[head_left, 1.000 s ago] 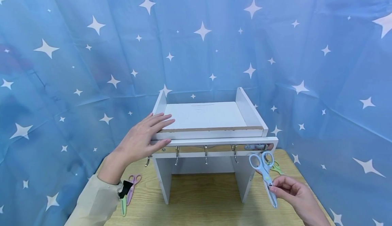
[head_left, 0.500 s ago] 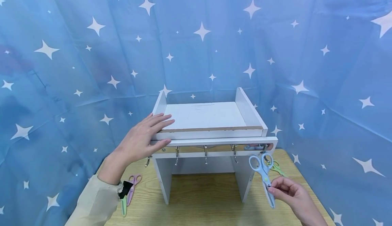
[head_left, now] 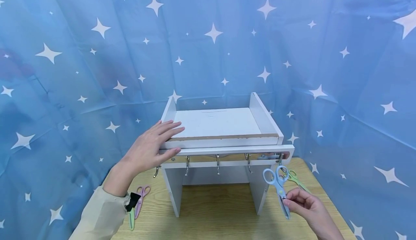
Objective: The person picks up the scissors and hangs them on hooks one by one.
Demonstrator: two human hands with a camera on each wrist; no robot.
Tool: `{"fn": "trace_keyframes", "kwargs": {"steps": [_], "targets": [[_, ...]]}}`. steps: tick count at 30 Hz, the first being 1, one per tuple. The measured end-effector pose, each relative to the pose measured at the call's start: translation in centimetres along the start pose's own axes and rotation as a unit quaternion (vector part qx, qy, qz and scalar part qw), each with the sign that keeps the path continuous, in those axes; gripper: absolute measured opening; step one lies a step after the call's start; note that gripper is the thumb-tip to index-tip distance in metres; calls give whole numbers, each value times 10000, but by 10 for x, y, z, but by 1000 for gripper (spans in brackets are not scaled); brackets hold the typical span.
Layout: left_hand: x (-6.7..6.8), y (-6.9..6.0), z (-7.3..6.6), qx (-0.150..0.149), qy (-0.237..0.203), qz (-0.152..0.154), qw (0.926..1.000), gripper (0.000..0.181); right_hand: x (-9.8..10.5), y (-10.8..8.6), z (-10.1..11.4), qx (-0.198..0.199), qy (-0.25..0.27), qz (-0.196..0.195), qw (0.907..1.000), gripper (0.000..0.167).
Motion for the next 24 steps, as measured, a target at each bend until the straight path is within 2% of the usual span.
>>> {"fn": "trace_keyframes", "kwargs": {"steps": [6,13,20,24], "targets": [[0,0,0,-31,5,-27,10000,61,-1,2,-1,-376,-49,-291,9989,19],[-1,0,0,-2,-19,-28,10000,61,1,6,-6,-616,-333,-251,9972,31],[-2,0,1,19,-32,-40,10000,61,6,11,-21,-236,-304,138,9992,23],[-2,0,1,26,-47,-60,10000,61,7,14,-23,-246,-457,86,9986,28]]}}
Point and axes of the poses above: each hand's wrist, its own y-axis towards the middle knuckle, its own x-axis out of the back of the hand, z = x × y, the point moved 1 cm from there along y, towards the middle knuckle, and after that the axes turned 1 degree about -x, right-handed, at the moved point
